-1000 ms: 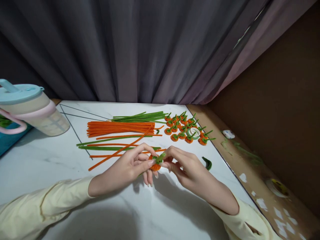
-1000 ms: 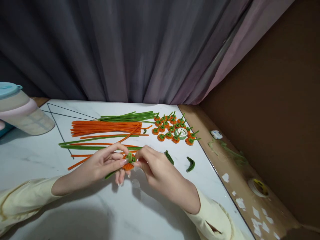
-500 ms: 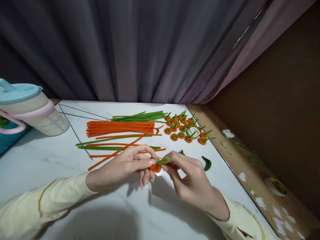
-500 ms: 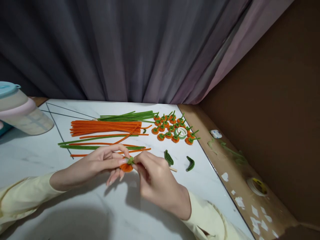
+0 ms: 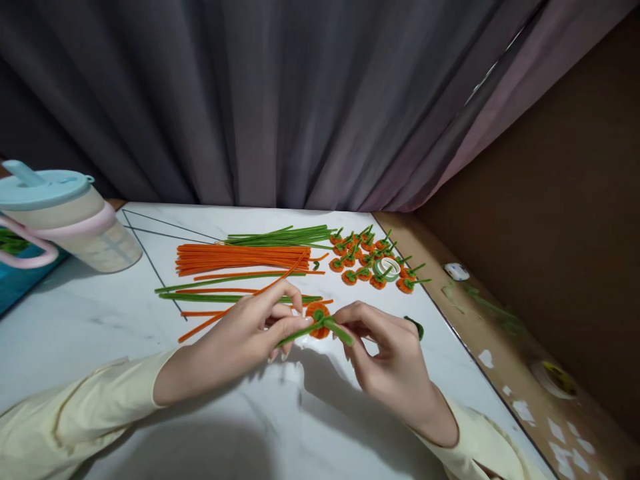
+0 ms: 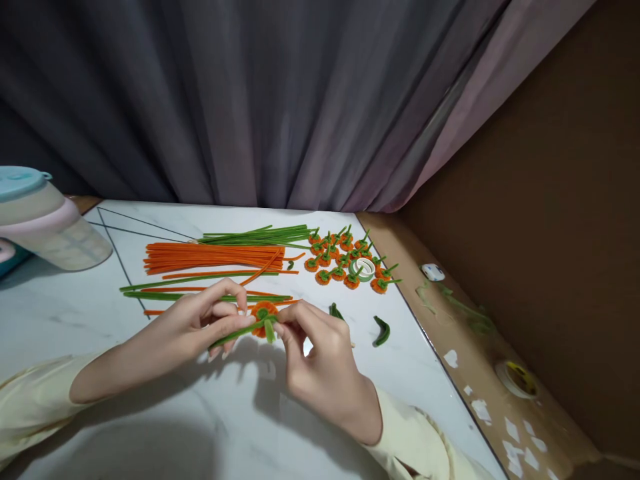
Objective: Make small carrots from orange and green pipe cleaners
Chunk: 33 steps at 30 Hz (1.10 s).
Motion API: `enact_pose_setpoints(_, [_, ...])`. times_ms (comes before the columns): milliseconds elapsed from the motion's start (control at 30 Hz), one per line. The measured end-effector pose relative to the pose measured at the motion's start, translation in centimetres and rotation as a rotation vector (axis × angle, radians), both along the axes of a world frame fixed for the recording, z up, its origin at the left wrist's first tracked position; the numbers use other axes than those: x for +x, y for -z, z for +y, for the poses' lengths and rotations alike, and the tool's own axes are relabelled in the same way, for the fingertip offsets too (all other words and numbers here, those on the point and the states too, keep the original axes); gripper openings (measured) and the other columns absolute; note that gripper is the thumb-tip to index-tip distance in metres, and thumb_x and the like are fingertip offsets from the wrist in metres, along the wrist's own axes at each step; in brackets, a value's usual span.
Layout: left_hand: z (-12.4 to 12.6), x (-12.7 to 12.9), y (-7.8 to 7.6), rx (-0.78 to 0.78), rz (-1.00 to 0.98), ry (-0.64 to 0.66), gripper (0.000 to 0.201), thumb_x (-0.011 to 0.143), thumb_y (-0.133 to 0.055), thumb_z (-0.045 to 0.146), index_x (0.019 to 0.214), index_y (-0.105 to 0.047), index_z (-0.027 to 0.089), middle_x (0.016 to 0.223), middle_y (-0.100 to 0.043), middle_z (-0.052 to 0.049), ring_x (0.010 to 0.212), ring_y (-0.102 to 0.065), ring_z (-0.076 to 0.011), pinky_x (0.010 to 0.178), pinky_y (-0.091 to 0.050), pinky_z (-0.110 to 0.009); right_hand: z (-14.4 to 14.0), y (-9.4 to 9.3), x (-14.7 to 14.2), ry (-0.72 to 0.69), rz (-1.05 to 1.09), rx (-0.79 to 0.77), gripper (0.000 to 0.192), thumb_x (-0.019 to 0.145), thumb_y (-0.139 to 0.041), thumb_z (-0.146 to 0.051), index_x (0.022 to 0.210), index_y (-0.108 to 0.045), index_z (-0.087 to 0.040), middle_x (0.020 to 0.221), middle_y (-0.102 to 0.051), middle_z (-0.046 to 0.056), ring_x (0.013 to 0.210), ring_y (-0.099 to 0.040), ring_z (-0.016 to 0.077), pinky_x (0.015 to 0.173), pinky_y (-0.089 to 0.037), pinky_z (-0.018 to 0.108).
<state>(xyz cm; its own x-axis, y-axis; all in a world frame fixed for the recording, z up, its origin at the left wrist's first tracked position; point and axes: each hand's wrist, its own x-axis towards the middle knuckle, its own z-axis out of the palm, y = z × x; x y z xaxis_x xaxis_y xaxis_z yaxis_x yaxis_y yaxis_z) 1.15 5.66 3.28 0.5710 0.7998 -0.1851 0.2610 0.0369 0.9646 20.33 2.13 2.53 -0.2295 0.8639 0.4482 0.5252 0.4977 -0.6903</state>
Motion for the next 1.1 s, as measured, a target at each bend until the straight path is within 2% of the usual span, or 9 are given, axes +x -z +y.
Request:
enact_pose_setpoints(100, [-0.1, 0.1, -0.3, -0.046, -0.05, -0.03, 0.018, 0.087, -0.053, 0.037, 0.085, -0.047, 0.02, 0.056, -0.05, 0.008, 0.051, -0.049, -0.008, 0.047, -0.036, -0.016, -0.2, 0.3, -0.2, 0.029, 0.036, 0.092, 0.011, 0.083, -0.05, -0.007, 0.077, -0.056, -0.014, 0.066, -0.057, 0.003, 0.055, -0.049, 0.0104, 0.05, -0.04, 0.021])
enact_pose_setpoints(200, [-0.4, 0.2, -0.7, -0.048, -0.069, -0.058, 0.017, 0.084, -0.057, 0.034, 0.081, -0.051, 0.018, 0.055, -0.051, 0.007, 0.051, -0.05, -0.0083, 0.048, -0.037, -0.017, -0.4, 0.4, -0.5, 0.053, 0.085, 0.089, 0.01, 0.083, -0.05, -0.008, 0.077, -0.056, -0.014, 0.065, -0.057, 0.003, 0.055, -0.05, 0.0107, 0.05, -0.041, 0.021])
enact_pose_setpoints(333, [-0.7, 0.5, -0.5, -0.065, -0.041, -0.061, 0.019, 0.08, -0.061, 0.031, 0.072, -0.052, 0.017, 0.055, -0.052, 0.006, 0.048, -0.049, -0.0076, 0.047, -0.037, -0.018, -0.4, 0.3, -0.6, 0.069, 0.164, -0.064, 0.012, 0.083, -0.054, -0.014, 0.072, -0.057, -0.015, 0.061, -0.057, 0.001, 0.051, -0.051, 0.01, 0.048, -0.043, 0.021])
enact_pose_setpoints(433, [-0.2, 0.6, 0.1, -0.142, -0.018, 0.009, 0.025, 0.08, -0.062, 0.034, 0.069, -0.046, 0.017, 0.048, -0.053, 0.007, 0.045, -0.05, -0.0082, 0.046, -0.038, -0.018, -0.3, 0.1, -0.5, 0.077, 0.176, -0.174, 0.014, 0.082, -0.056, -0.018, 0.068, -0.057, -0.016, 0.058, -0.057, 0.001, 0.049, -0.051, 0.0099, 0.044, -0.041, 0.02])
enact_pose_setpoints(500, [0.4, 0.6, 0.6, -0.183, -0.058, 0.063, 0.027, 0.08, -0.063, 0.036, 0.075, -0.045, 0.018, 0.057, -0.062, 0.003, 0.054, -0.058, -0.0105, 0.051, -0.042, -0.019, -0.3, 0.0, -0.4, 0.076, 0.158, -0.194, 0.015, 0.082, -0.055, -0.019, 0.068, -0.058, -0.015, 0.057, -0.057, 0.001, 0.047, -0.05, 0.0097, 0.042, -0.039, 0.02])
enact_pose_setpoints(567, [0.8, 0.5, 1.0, -0.237, -0.128, 0.111, 0.028, 0.081, -0.063, 0.038, 0.091, -0.046, 0.019, 0.073, -0.069, -0.001, 0.065, -0.064, -0.0136, 0.058, -0.048, -0.022, -0.2, -0.1, -0.4, 0.064, 0.128, -0.185, 0.015, 0.083, -0.054, -0.019, 0.069, -0.058, -0.016, 0.057, -0.057, 0.001, 0.046, -0.049, 0.0094, 0.041, -0.039, 0.02])
enact_pose_setpoints(667, [1.1, 0.6, 1.3, -0.299, -0.224, 0.138, 0.037, 0.084, -0.06, 0.038, 0.112, -0.044, 0.02, 0.086, -0.071, -0.005, 0.077, -0.068, -0.0185, 0.065, -0.054, -0.028, -0.1, -0.3, -0.4, 0.031, 0.091, -0.182, 0.016, 0.083, -0.052, -0.015, 0.068, -0.058, -0.015, 0.056, -0.058, 0.001, 0.045, -0.049, 0.0085, 0.042, -0.038, 0.019])
enact_pose_setpoints(900, [1.1, 0.7, 1.7, -0.35, -0.329, 0.103, 0.027, 0.087, -0.058, 0.03, 0.111, -0.055, 0.016, 0.1, -0.07, -0.009, 0.089, -0.069, -0.0201, 0.077, -0.054, -0.028, 0.3, -0.9, 0.0, -0.025, 0.068, -0.325, 0.016, 0.085, -0.051, -0.02, 0.074, -0.061, -0.015, 0.061, -0.061, 0.002, 0.049, -0.054, 0.0103, 0.047, -0.043, 0.02])
enact_pose_setpoints(1100, [0.7, 0.8, 1.6, -0.217, -0.238, 0.017, 0.029, 0.085, -0.061, 0.032, 0.109, -0.058, 0.017, 0.094, -0.07, -0.006, 0.084, -0.069, -0.0176, 0.073, -0.054, -0.025, 0.3, -1.1, 0.3, -0.071, 0.003, -0.349, 0.02, 0.09, -0.047, -0.022, 0.075, -0.06, -0.016, 0.055, -0.059, 0.0, 0.047, -0.054, 0.0099, 0.045, -0.042, 0.019])
